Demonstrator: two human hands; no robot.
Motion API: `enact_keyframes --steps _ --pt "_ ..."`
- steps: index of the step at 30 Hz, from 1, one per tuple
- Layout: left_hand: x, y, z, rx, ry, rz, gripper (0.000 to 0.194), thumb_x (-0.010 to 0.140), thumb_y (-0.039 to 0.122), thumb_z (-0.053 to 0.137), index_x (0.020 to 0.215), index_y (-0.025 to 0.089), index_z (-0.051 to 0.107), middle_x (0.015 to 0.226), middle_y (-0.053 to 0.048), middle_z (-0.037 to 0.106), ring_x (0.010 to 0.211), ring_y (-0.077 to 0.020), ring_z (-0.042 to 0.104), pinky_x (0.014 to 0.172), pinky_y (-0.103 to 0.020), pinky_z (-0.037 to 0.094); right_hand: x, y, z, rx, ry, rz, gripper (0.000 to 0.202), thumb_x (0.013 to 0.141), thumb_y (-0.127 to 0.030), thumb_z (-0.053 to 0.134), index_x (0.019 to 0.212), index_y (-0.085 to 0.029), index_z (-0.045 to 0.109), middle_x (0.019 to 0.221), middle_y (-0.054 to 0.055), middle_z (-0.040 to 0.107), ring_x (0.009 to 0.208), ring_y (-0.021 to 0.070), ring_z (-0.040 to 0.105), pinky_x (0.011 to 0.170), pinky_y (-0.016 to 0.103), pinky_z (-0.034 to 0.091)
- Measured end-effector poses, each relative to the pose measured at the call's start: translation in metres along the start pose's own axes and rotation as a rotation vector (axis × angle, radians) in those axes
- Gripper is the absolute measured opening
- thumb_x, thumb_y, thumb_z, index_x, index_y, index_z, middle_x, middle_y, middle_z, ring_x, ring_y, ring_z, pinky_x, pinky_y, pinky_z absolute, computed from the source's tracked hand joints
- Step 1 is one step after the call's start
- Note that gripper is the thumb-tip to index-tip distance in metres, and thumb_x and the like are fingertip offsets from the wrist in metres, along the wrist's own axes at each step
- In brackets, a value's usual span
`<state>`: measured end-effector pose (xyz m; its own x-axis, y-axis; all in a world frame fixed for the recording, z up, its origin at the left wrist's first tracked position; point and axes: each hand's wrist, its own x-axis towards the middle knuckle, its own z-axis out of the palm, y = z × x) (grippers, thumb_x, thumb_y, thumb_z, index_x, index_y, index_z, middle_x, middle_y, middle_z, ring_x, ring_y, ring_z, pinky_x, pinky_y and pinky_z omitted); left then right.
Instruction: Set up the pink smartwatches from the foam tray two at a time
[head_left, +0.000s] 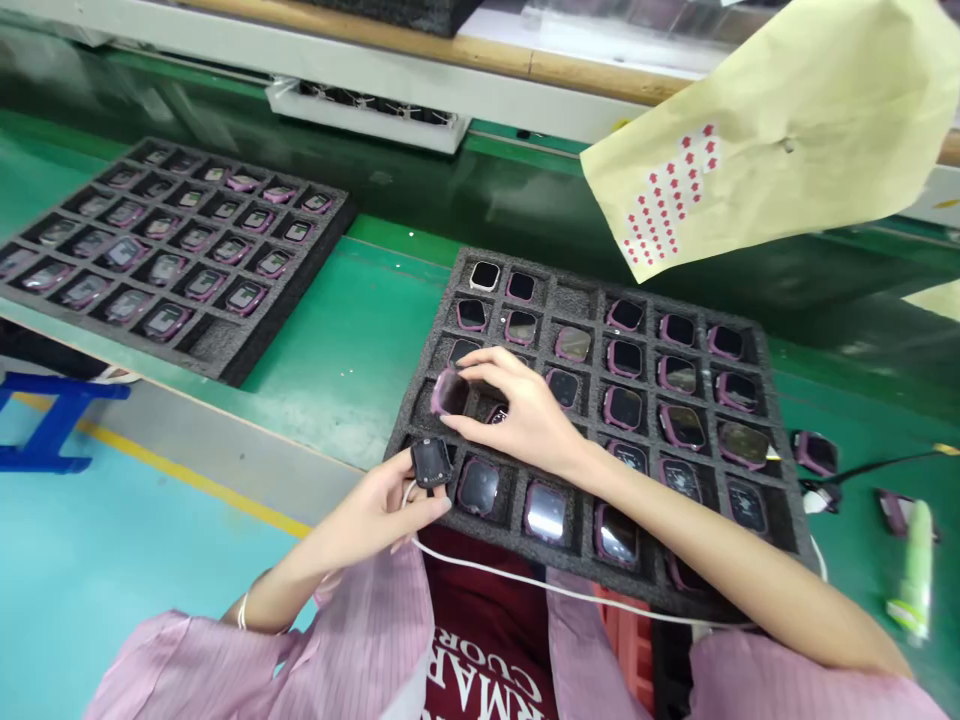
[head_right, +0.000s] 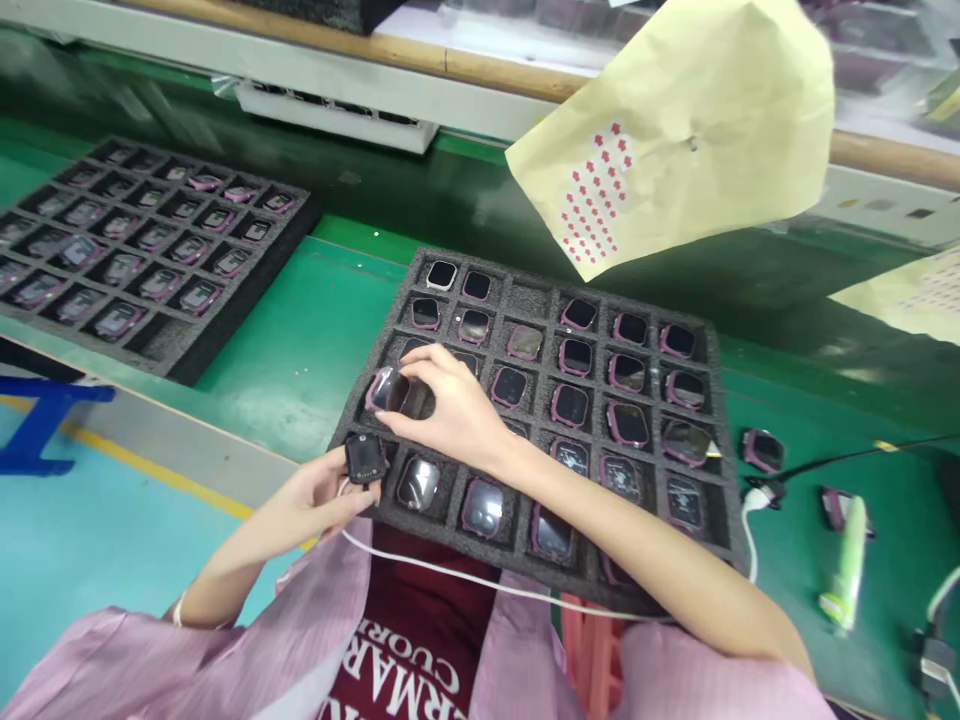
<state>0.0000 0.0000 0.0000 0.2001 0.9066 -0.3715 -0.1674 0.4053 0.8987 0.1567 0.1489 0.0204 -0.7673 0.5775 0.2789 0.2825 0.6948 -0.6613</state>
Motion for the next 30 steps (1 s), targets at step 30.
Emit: enact_keyframes --steps 30 --pt "0.011 -0.012 0.031 0.040 0.092 0.114 0.021 0.089 0.031 0.056 0.100 0.014 0.061 0.084 -0.003 0.064 0.076 -0.0154 0.058 0.072 -0.027 0.048 -0.076 -0.015 0.009 0.035 -0.056 -0.113 0.045 0.086 -0.024 0.066 0.126 -0.013 0.050 0.108 0.014 0.064 0.097 0.0256 0.060 0.085 0.043 0.050"
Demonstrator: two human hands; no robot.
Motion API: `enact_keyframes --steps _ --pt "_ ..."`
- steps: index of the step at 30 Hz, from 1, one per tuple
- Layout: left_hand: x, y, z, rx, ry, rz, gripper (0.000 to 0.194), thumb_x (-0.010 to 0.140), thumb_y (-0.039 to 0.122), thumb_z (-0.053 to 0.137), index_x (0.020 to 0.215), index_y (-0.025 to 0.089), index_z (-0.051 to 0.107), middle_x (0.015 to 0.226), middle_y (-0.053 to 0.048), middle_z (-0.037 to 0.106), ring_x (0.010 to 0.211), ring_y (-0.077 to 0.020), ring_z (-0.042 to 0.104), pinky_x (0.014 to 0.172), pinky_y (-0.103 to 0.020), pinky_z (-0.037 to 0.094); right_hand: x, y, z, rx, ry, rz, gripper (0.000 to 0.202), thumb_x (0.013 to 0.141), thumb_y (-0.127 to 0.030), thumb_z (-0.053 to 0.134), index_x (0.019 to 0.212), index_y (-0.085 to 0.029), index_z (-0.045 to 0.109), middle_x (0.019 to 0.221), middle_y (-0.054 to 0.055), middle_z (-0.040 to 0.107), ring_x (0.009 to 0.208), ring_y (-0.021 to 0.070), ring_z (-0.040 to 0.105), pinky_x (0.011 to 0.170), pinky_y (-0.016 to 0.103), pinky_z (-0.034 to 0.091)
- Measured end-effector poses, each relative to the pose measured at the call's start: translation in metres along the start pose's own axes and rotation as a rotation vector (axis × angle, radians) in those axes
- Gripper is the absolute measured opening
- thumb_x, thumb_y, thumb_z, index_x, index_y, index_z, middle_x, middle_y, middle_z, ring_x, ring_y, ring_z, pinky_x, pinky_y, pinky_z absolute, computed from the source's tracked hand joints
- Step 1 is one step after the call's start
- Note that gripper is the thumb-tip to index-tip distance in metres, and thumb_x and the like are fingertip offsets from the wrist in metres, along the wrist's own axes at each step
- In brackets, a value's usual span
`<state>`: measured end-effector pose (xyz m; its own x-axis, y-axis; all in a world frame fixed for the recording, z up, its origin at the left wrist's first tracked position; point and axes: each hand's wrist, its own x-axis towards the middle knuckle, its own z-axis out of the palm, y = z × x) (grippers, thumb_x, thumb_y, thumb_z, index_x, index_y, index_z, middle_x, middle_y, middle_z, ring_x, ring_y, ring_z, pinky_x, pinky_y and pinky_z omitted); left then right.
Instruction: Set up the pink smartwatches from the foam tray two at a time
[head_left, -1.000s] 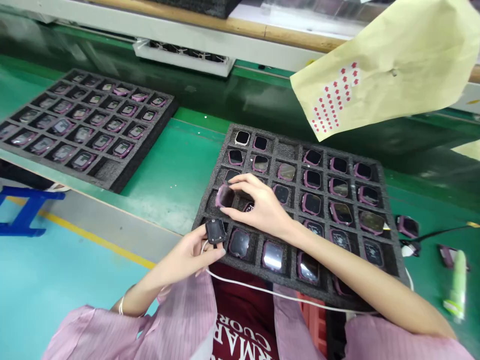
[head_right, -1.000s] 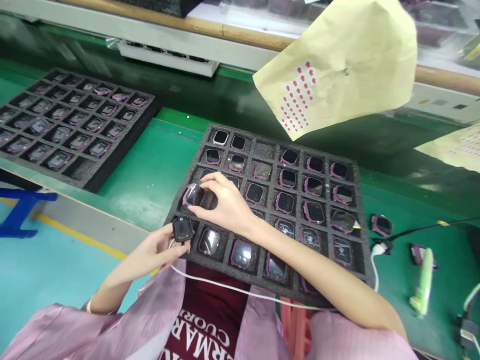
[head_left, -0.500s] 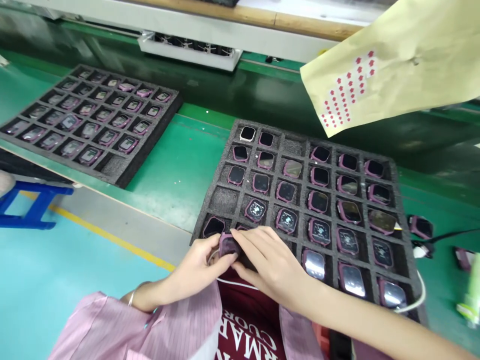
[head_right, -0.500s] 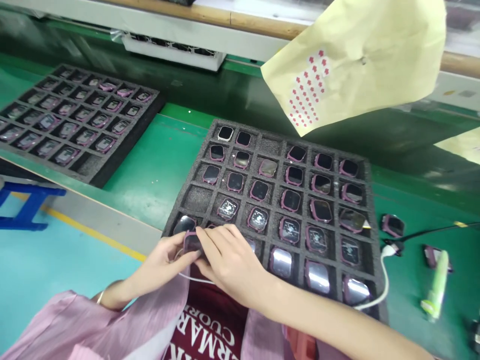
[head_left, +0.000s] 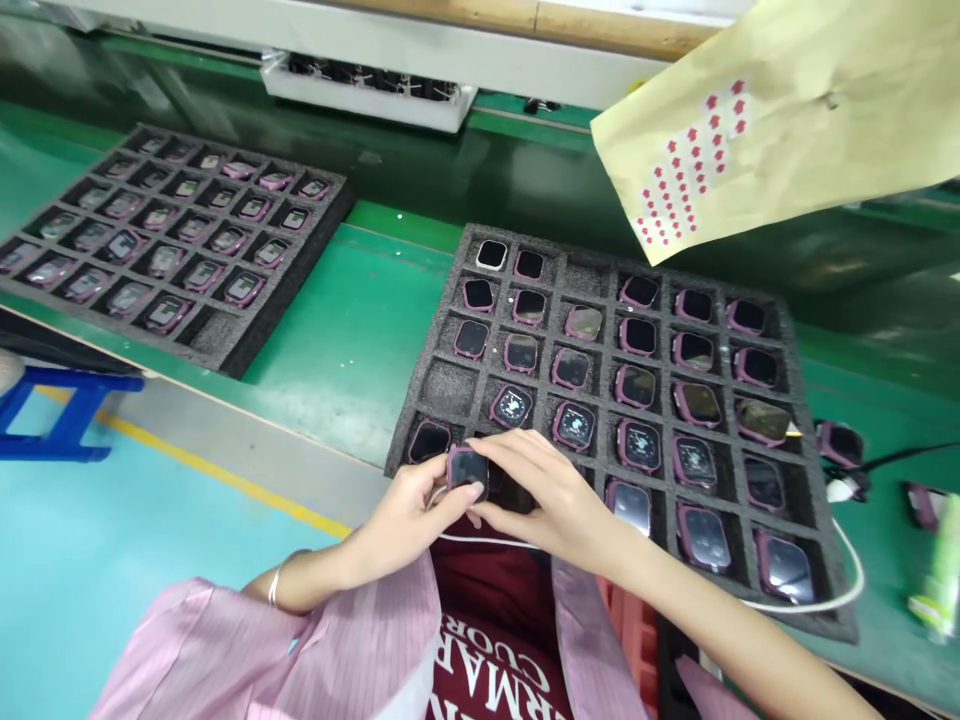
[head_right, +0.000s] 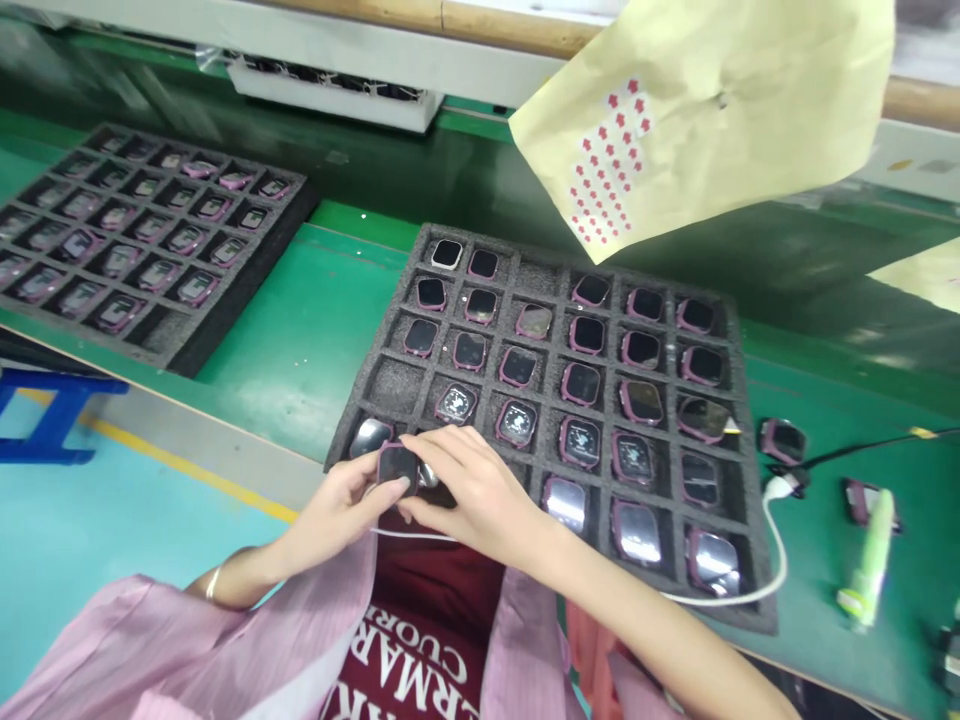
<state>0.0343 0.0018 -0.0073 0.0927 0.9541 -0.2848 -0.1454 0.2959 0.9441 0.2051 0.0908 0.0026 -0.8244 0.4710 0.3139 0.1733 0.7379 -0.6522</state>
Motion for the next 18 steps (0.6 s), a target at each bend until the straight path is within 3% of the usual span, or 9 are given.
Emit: enact_keyframes --steps 5,18 --pt "0.010 -0.001 0.001 0.012 0.012 -0.046 0.028 0.083 0.030 0.064 0.106 0.014 0.062 0.098 -0.006 0.065 0.088 -0.0189 0.058 0.078 -0.028 0.047 0.004 0.010 -0.006 0.010 -0.025 0.027 0.042 0.085 -0.025 0.067 0.123 -0.012 0.053 0.108 0.014 0.064 0.098 0.0256 0.061 0.087 0.043 0.049" --pt "0.011 0.003 0.004 -0.079 0.024 0.007 0.023 0.086 0.029 0.063 0.103 0.014 0.062 0.091 -0.004 0.060 0.084 -0.0165 0.052 0.076 -0.026 0.043 0.003 0.013 -0.002 0.012 0.049 -0.023 0.044 0.087 -0.026 0.065 0.126 -0.014 0.049 0.104 0.013 0.064 0.092 0.0234 0.060 0.083 0.041 0.051"
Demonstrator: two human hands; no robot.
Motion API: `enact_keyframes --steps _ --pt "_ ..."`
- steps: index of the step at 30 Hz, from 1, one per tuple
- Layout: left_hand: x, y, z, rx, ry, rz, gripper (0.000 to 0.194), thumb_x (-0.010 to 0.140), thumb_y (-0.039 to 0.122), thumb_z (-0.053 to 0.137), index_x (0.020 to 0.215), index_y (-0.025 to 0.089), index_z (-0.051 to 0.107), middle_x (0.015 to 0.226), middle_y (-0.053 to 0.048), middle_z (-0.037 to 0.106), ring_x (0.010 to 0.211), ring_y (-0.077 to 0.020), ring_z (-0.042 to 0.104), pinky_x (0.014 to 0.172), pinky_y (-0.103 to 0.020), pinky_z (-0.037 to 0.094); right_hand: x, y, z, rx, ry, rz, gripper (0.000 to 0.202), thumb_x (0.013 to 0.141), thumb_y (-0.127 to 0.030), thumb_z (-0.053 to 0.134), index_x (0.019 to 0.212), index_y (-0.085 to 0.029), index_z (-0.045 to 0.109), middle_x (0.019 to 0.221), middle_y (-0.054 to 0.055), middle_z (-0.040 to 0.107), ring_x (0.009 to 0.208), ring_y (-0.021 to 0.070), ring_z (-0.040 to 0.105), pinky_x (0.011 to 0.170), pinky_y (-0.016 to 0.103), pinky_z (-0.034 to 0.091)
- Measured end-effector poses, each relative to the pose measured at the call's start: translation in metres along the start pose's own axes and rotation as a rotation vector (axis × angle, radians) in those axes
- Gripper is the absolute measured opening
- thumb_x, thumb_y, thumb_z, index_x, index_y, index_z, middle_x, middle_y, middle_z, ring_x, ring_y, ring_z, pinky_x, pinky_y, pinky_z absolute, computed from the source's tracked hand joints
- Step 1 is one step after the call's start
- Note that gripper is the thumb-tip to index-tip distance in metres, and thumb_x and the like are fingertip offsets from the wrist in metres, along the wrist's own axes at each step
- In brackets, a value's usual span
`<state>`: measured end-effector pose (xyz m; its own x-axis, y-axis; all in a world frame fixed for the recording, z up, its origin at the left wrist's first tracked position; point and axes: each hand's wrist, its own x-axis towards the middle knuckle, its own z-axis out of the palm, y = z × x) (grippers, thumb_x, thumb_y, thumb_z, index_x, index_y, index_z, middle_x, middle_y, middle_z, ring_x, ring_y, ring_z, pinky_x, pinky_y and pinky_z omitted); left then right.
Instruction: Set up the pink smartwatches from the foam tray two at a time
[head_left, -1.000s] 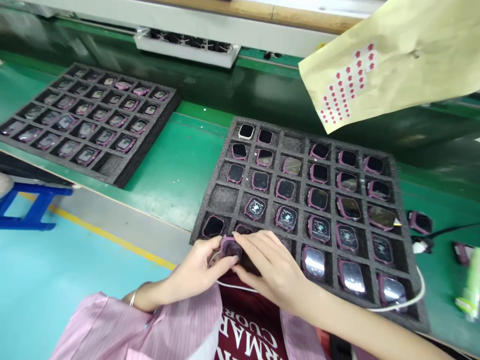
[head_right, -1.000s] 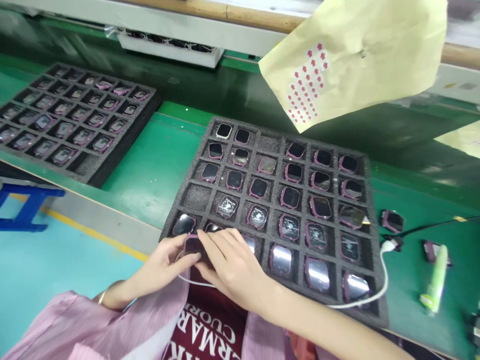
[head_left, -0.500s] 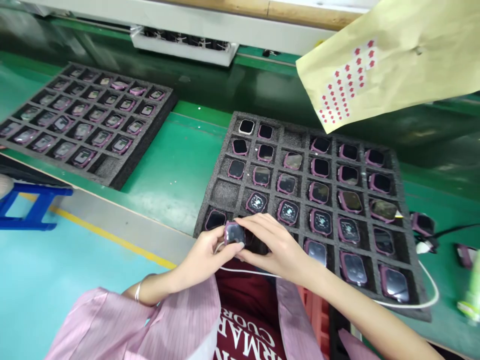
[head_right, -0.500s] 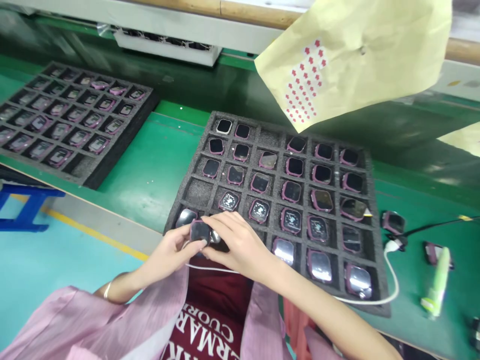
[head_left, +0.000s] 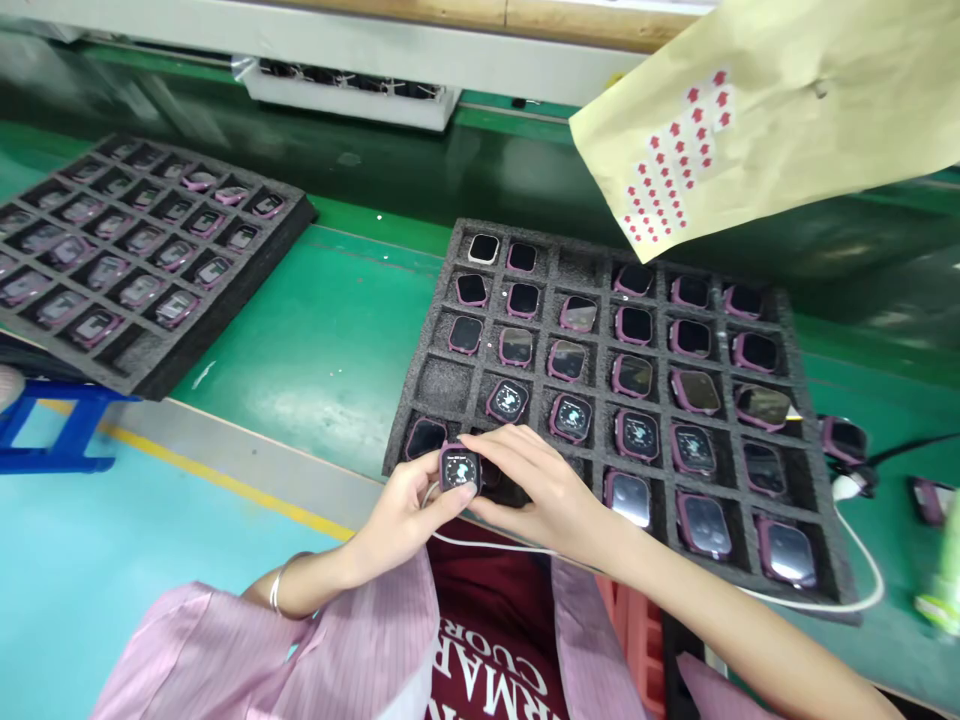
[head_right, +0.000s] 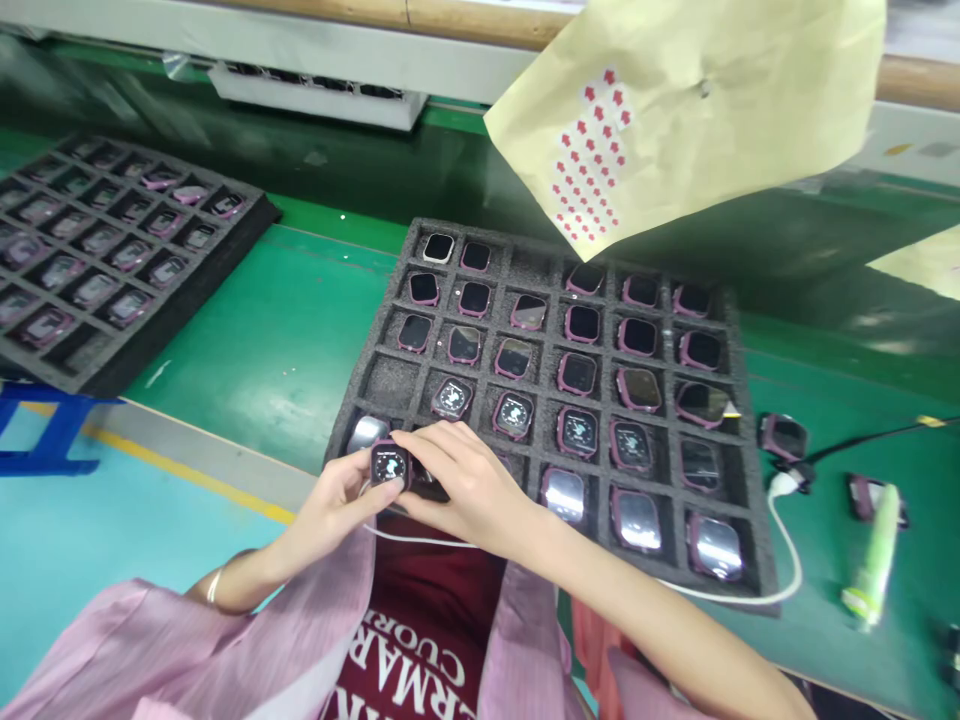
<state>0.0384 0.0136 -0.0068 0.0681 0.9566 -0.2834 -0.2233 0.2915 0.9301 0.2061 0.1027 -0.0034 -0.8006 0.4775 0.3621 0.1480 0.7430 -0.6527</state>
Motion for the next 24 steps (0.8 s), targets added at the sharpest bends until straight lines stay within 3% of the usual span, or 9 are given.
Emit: enact_keyframes --steps 12,24 --pt "-0.001 0.001 0.000 -0.005 -0.020 -0.036 0.021 0.086 0.032 0.062 0.096 0.013 0.058 0.081 -0.002 0.057 0.074 -0.0148 0.053 0.070 -0.026 0.047 0.007 -0.007 -0.010 -0.044 -0.111 0.064 0.042 0.085 -0.028 0.067 0.122 -0.015 0.053 0.107 0.011 0.063 0.098 0.0240 0.059 0.088 0.042 0.050" --pt "-0.002 -0.002 0.000 0.031 -0.020 0.020 0.021 0.089 0.033 0.058 0.095 0.014 0.056 0.076 -0.001 0.059 0.071 -0.0157 0.057 0.070 -0.027 0.046 0.013 -0.012 -0.017 -0.094 -0.210 0.099 0.037 0.086 -0.030 0.066 0.119 -0.015 0.056 0.107 0.012 0.062 0.099 0.0256 0.058 0.086 0.042 0.049"
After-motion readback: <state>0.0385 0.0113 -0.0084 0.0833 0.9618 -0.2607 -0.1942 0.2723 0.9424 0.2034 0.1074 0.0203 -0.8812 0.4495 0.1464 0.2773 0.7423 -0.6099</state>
